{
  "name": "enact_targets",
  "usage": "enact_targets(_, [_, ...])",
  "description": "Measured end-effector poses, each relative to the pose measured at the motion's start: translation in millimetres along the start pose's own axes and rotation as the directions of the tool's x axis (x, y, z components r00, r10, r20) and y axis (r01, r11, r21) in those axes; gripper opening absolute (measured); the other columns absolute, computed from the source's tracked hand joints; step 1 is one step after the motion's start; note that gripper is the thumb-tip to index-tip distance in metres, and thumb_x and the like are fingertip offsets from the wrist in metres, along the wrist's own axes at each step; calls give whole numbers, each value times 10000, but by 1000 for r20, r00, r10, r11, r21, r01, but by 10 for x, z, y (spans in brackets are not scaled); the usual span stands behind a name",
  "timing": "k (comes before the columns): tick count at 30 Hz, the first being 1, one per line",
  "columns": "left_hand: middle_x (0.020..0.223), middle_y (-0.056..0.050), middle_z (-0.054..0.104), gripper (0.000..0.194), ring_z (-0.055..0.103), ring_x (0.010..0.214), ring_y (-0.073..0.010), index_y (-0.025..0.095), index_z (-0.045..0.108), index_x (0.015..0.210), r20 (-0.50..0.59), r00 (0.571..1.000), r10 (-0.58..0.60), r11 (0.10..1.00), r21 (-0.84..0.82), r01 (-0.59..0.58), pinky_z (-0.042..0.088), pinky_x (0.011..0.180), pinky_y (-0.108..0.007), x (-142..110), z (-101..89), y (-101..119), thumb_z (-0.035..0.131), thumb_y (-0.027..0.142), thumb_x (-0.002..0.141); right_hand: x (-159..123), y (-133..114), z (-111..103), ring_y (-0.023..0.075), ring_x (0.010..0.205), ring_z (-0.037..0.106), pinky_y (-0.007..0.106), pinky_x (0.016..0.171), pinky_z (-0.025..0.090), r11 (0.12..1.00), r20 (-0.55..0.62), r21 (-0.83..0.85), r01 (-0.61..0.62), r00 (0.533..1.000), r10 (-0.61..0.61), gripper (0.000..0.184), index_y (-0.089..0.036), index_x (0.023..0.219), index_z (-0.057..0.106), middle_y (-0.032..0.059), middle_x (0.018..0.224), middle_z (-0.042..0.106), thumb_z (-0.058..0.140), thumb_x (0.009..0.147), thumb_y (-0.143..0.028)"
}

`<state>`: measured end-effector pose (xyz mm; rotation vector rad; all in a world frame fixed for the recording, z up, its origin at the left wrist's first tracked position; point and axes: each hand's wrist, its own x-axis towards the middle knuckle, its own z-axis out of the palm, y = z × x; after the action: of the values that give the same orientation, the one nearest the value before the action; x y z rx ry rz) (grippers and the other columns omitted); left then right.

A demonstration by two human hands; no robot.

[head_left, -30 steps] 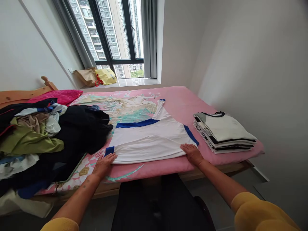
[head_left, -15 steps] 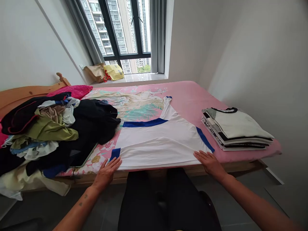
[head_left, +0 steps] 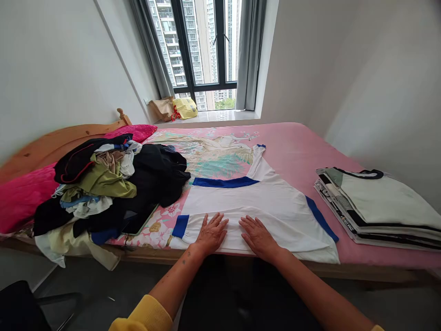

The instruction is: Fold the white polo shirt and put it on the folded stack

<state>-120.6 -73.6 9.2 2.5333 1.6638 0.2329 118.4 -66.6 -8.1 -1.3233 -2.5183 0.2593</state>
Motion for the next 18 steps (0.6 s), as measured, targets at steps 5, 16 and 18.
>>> enact_targets(5, [1507,-80,258,610,204,1396,-263,238,328,1415,46,946,-320,940,137,311,-33,1106,-568,-138,98,-506,355,507,868,23,340,128,249,1393,188,489,1131,112,985,75,-125,-118,989,128,610,-148,1425,311,91,1498,247,359,902,-459])
enact_targets(16, [1481,-98,325,548,246,1381,-260,212,410,1366,28,969,-246,965,99,243,61,1100,-590,195,95,-419,356,452,876,214,235,-35,236,1382,222,473,1130,110,982,43,15,-189,981,188,541,-181,1397,369,72,1475,319,292,928,-440])
enact_targets(18, [1498,-64,294,520,221,1393,-225,233,354,1398,47,993,-105,994,9,104,121,1111,-549,419,111,-225,304,394,906,401,147,-59,223,1385,215,468,1136,94,989,29,50,-139,990,137,519,-185,1401,362,62,1475,319,262,941,-402])
